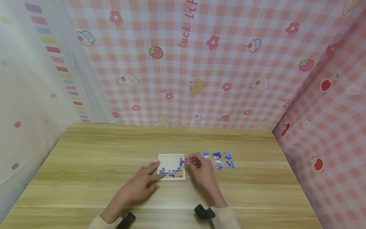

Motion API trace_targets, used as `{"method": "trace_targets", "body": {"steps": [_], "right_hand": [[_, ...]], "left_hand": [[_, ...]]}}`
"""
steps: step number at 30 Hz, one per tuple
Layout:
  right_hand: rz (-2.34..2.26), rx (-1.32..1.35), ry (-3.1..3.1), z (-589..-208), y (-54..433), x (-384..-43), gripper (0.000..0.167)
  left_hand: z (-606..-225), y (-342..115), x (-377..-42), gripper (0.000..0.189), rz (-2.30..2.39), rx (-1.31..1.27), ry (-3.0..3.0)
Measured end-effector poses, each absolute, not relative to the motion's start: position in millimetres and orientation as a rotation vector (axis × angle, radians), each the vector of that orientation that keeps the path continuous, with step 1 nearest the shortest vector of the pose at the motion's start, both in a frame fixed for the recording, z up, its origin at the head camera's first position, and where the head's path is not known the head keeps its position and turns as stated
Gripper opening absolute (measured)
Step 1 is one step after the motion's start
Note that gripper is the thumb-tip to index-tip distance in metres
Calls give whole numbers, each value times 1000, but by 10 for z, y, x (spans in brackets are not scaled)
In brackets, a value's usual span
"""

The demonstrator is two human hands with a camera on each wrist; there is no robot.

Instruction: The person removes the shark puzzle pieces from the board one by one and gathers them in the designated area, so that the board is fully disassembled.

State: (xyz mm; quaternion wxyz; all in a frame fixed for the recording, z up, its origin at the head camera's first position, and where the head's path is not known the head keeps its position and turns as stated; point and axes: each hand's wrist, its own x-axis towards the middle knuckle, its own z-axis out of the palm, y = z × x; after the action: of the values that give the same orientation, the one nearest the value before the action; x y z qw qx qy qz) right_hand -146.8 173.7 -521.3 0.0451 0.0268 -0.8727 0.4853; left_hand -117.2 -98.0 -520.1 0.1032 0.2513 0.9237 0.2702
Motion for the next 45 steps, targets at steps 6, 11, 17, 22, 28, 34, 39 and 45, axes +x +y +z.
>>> {"method": "trace_targets", "body": {"steps": [6, 11, 17, 22, 28, 34, 39, 45], "right_hand": [[1463, 40, -2669, -5217, 1884, -1488, 16], [1434, -6, -2682, -5237, 2010, -1500, 14], [1386, -44, -2700, -5233, 2136, -1516, 13], [1326, -57, -2736, -5214, 2238, -1529, 11], [1297, -40, -2733, -5235, 2373, -1539, 13], [1128, 0, -2739, -5261, 2458, -1543, 9], [1032, 48, -2724, -5297, 2464, -1552, 10], [975, 93, -2698, -5329, 2444, -1564, 8]], "left_hand": [[-5213, -985, -1169, 47, 792, 730, 2732], [-5213, -983, -1170, 48, 789, 734, 2733], [-5210, -980, -1171, 48, 793, 731, 2735], [-5209, -977, -1173, 48, 793, 734, 2737], [-5205, -974, -1172, 48, 796, 734, 2724], [-5211, -976, -1172, 48, 789, 734, 2721], [-5200, -977, -1166, 48, 800, 739, 2721], [-5200, -978, -1162, 48, 800, 739, 2723]]}}
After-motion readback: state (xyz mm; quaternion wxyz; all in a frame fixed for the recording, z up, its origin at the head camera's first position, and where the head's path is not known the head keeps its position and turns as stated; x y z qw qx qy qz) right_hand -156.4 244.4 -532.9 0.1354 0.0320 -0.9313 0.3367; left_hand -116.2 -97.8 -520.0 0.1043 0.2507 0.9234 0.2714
